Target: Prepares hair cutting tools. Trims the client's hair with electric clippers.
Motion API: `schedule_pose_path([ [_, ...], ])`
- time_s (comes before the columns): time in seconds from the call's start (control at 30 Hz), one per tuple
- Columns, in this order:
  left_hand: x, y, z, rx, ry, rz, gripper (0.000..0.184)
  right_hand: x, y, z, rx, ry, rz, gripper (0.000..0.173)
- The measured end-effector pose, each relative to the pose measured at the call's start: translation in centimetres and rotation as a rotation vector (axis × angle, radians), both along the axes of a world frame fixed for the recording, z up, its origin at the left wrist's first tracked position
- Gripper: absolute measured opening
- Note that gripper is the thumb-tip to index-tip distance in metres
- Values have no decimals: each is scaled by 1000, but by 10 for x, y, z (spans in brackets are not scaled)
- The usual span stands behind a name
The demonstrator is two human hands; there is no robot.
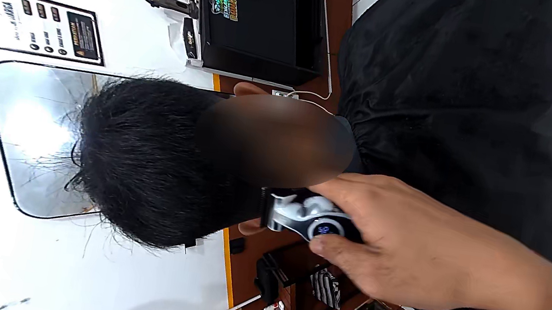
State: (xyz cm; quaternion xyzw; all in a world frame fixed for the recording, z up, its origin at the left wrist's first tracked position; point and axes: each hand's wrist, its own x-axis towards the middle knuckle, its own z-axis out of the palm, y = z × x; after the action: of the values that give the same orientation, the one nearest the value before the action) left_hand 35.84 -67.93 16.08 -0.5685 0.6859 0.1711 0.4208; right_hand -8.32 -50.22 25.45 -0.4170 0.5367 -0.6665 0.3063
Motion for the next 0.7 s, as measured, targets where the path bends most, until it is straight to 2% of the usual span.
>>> schedule_pose_path([
  [0.07, -2, -2, 0, -2, 4, 1, 42, -4, 5, -16, -184, -261, -14, 17],
  [0.13, -2, -4, -1, 4, -1, 0, 42, -6, 4, -29, -438, -557, -165, 20],
  [0.2, -2, -6, -3, 16, 0, -12, 41, -9, 5, -35, -503, -631, -316, 15],
  [0.27, -3, -9, -5, 24, -1, -29, 40, -8, 12, -34, -373, -515, -322, 18],
  [0.37, -5, -15, -7, 27, 3, -43, 39, 0, 13, -19, 9, -176, -141, 25],
  [0.43, -8, -18, -8, 22, 16, -57, 39, 6, 6, -6, 194, -38, -50, 33],
  [0.5, -9, -18, -6, 17, 33, -60, 38, 10, -2, 0, 254, 36, -56, 38],
  [0.7, -1, -16, -11, 32, 16, -43, 38, 13, -10, 7, 206, 83, -162, 36],
])
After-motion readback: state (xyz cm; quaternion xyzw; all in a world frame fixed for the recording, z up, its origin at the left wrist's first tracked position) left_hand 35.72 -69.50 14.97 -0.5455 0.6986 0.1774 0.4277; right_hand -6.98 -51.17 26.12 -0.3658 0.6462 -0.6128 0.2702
